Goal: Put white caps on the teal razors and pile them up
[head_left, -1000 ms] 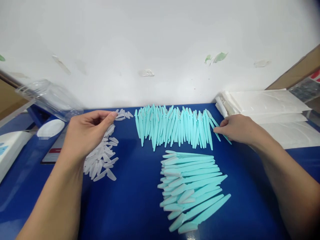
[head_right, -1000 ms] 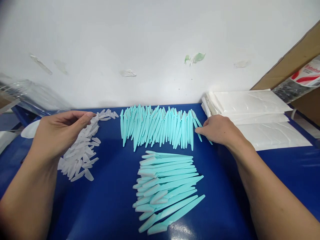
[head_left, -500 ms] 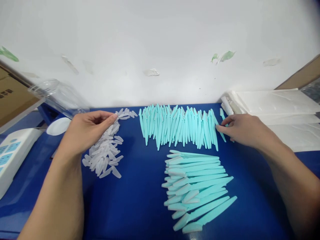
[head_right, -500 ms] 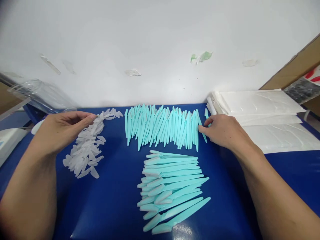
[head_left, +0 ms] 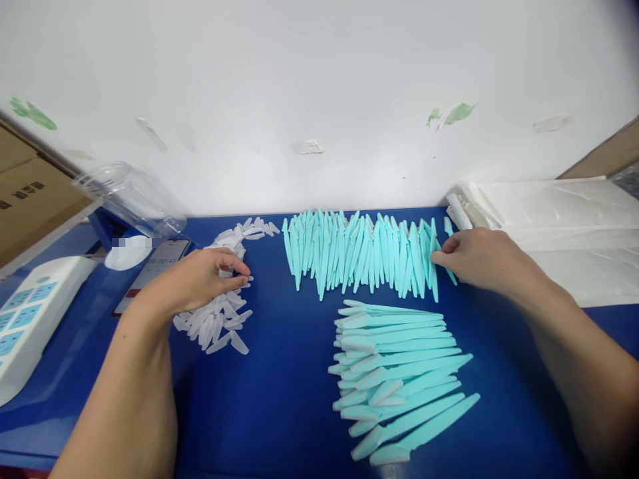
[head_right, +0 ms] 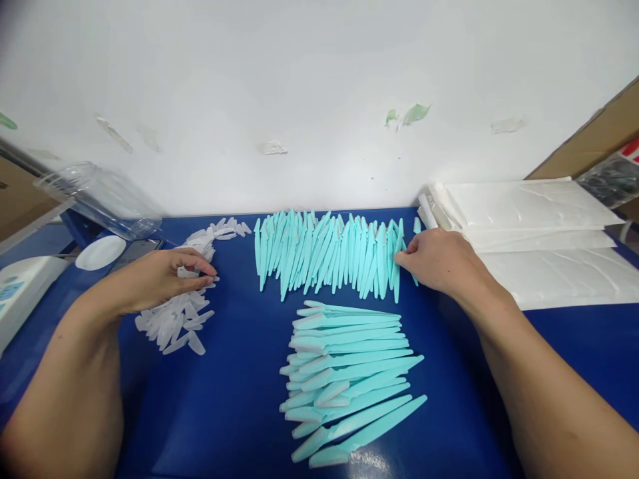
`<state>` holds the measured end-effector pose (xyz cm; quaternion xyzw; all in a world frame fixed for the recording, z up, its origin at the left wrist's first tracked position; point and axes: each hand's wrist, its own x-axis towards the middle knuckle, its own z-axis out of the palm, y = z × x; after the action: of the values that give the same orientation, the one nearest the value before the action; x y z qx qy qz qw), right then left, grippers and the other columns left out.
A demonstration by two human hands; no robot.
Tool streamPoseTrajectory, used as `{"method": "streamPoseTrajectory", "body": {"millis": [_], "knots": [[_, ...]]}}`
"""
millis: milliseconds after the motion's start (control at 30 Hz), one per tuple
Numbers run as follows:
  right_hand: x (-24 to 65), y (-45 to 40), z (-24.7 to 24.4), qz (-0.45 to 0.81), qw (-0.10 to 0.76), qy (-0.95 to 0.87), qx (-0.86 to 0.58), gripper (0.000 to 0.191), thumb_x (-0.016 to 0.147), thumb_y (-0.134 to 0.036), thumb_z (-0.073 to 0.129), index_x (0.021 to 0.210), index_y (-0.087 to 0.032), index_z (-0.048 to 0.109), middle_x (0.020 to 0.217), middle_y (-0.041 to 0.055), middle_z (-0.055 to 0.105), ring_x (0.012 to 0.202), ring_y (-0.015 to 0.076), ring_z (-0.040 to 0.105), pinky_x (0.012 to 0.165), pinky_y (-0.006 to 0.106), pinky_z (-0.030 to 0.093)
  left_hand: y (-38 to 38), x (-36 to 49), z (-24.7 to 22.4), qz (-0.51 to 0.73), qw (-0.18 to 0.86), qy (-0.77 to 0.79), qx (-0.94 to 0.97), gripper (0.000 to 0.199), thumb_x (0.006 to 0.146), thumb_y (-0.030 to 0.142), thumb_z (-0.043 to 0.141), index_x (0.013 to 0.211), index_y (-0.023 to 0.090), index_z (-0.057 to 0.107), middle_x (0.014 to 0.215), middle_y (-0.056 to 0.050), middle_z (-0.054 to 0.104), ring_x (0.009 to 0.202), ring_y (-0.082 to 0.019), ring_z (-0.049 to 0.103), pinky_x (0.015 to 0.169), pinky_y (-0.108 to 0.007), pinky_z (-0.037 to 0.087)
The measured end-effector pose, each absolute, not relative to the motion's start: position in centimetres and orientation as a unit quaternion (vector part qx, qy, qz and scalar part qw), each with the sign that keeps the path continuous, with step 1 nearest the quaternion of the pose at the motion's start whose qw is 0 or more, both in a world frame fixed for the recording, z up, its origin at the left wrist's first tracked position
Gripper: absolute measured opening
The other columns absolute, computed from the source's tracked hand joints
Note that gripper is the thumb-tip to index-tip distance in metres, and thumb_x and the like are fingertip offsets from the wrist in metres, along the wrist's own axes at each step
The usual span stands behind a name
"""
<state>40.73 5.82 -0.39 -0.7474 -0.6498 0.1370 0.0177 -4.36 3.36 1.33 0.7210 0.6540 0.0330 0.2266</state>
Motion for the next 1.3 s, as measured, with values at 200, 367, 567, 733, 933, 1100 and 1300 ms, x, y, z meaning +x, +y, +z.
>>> {"method": "streamPoseTrajectory", "body": {"millis": [200, 367, 567, 733, 933, 1100, 1300], "knots": [[40.3, 4.3, 0.2, 0.047, 0.028, -0.647, -0.760, 0.016, 0.083, -0.041, 0.059, 0.084, -0.026, 0.065, 0.085, 0.0116, 0.071, 0.076, 0.0302, 0.055, 0.070, 0.041, 0.039, 3.2, -4.1, 1.6, 0.046, 0.209, 0.666, 0.715, 0.040, 0.084, 0.066, 0.069, 0.089, 0.029, 0.082, 0.087, -0.005, 0.079, 0.065, -0.023, 0.065, 0.061, -0.030, 0.046], [38.8, 3.5, 0.5, -0.024, 0.068, -0.678, -0.731, 0.014, 0.088, -0.037, 0.057, 0.081, -0.025, 0.059, 0.084, 0.0103, 0.071, 0.070, 0.0275, 0.055, 0.063, 0.038, 0.032, 3.2, -4.4, 1.4, 0.116, 0.164, 0.673, 0.712, 0.047, 0.091, 0.064, 0.064, 0.115, 0.028, 0.082, 0.087, -0.005, 0.080, 0.072, -0.025, 0.070, 0.068, -0.033, 0.050], [38.4, 3.0, 0.3, 0.055, 0.158, -0.697, -0.697, 0.015, 0.096, -0.035, 0.056, 0.092, -0.023, 0.063, 0.082, 0.0062, 0.071, 0.071, 0.0236, 0.062, 0.066, 0.037, 0.040, 2.3, -0.9, 1.6, 0.267, 0.241, 0.640, 0.679, 0.031, 0.091, 0.051, 0.076, 0.102, 0.022, 0.077, 0.092, -0.005, 0.081, 0.082, -0.022, 0.074, 0.072, -0.029, 0.054], [38.5, 1.2, -0.1, 0.446, 0.230, -0.700, -0.508, 0.026, 0.102, -0.051, 0.063, 0.109, -0.026, 0.064, 0.072, -0.0018, 0.059, 0.064, 0.0171, 0.053, 0.057, 0.030, 0.041, 1.3, 4.2, 1.2, 0.425, 0.443, 0.550, 0.566, 0.034, 0.083, 0.044, 0.091, 0.103, 0.019, 0.079, 0.087, -0.004, 0.081, 0.076, -0.018, 0.076, 0.076, -0.029, 0.063], [37.7, 0.6, -0.3, 0.548, 0.204, -0.675, -0.450, 0.031, 0.107, -0.057, 0.056, 0.108, -0.027, 0.063, 0.071, -0.0048, 0.040, 0.066, 0.0146, 0.037, 0.057, 0.029, 0.034, 1.2, 6.1, -0.2, 0.455, 0.557, 0.516, 0.465, 0.022, 0.076, 0.033, 0.097, 0.084, 0.018, 0.085, 0.079, -0.004, 0.081, 0.068, -0.015, 0.075, 0.066, -0.025, 0.065], [37.9, 0.5, -0.3, 0.542, 0.203, -0.682, -0.447, 0.028, 0.108, -0.054, 0.057, 0.105, -0.027, 0.063, 0.073, -0.0048, 0.039, 0.063, 0.0133, 0.033, 0.055, 0.029, 0.031, 0.7, 6.5, -0.1, 0.443, 0.569, 0.508, 0.471, 0.020, 0.076, 0.031, 0.098, 0.082, 0.018, 0.085, 0.080, -0.003, 0.082, 0.066, -0.013, 0.075, 0.064, -0.022, 0.066], [38.2, 0.5, -0.4, 0.540, 0.194, -0.691, -0.439, 0.030, 0.107, -0.056, 0.057, 0.113, -0.027, 0.065, 0.076, -0.0043, 0.041, 0.062, 0.0127, 0.031, 0.052, 0.027, 0.032, 0.5, 6.7, 0.1, 0.434, 0.562, 0.501, 0.495, 0.016, 0.078, 0.031, 0.097, 0.082, 0.020, 0.085, 0.076, 0.000, 0.081, 0.066, -0.011, 0.076, 0.065, -0.017, 0.064]]}}
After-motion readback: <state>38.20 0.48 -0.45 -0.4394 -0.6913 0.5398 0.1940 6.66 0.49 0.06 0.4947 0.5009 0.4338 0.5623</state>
